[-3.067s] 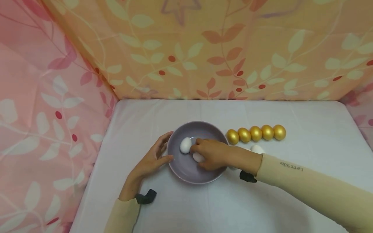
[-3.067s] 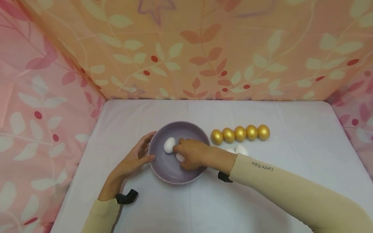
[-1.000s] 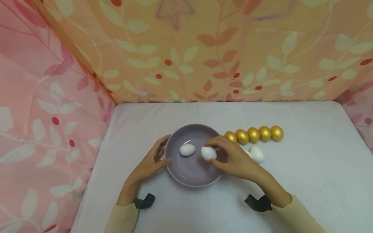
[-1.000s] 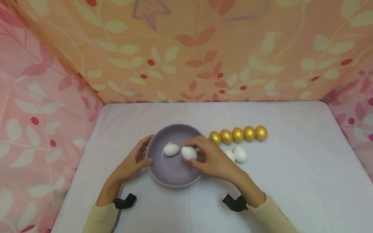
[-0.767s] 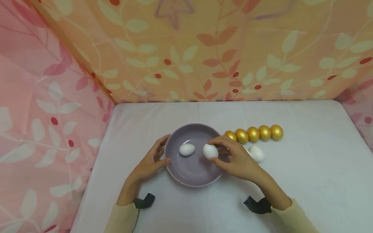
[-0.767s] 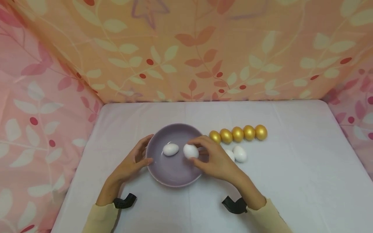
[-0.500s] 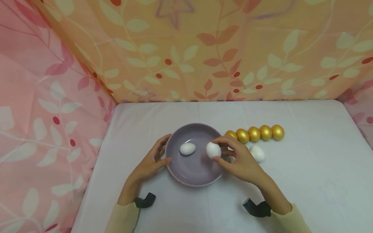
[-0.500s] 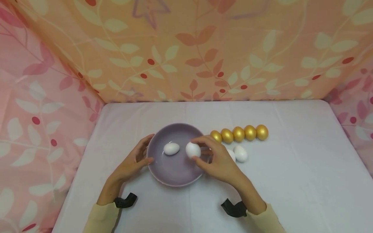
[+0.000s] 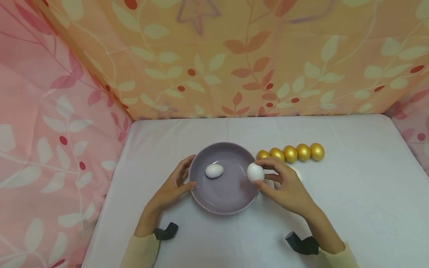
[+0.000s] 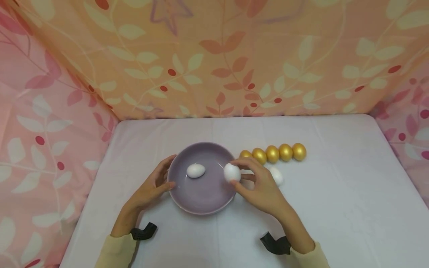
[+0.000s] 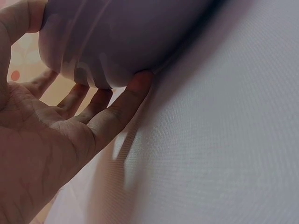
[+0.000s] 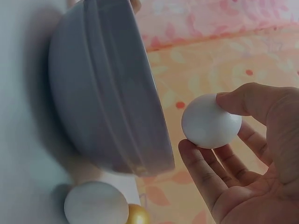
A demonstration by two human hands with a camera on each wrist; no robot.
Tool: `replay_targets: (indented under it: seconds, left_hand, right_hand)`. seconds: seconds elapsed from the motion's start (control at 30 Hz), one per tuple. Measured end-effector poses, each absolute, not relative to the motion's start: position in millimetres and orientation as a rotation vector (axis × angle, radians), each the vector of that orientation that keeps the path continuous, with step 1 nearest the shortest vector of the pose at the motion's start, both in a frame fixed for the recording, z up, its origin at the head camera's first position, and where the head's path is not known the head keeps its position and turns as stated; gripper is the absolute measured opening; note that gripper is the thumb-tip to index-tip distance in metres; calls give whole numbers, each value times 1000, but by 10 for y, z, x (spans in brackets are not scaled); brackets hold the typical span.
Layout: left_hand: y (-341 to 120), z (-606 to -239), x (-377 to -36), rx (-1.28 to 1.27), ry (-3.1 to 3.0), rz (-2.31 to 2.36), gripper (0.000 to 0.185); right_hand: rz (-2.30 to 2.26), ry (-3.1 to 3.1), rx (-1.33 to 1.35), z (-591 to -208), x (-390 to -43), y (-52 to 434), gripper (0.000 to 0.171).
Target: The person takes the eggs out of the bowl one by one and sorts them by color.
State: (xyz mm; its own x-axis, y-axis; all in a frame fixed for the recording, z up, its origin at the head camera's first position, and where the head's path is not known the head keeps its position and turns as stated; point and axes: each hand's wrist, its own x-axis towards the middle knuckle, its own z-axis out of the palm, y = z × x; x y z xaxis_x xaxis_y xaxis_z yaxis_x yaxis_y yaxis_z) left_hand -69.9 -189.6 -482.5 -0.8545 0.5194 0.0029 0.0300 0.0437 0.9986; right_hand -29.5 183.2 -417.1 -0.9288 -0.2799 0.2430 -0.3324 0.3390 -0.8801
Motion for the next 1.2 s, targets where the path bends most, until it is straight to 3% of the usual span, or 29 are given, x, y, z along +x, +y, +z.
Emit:
replay_targets:
  seconds: [1.2]
  left_hand:
    - [-1880, -4798, -680, 550, 1978, 1864, 84]
  right_hand:
    - [1444, -2468, 303, -4240, -156, 2485, 58]
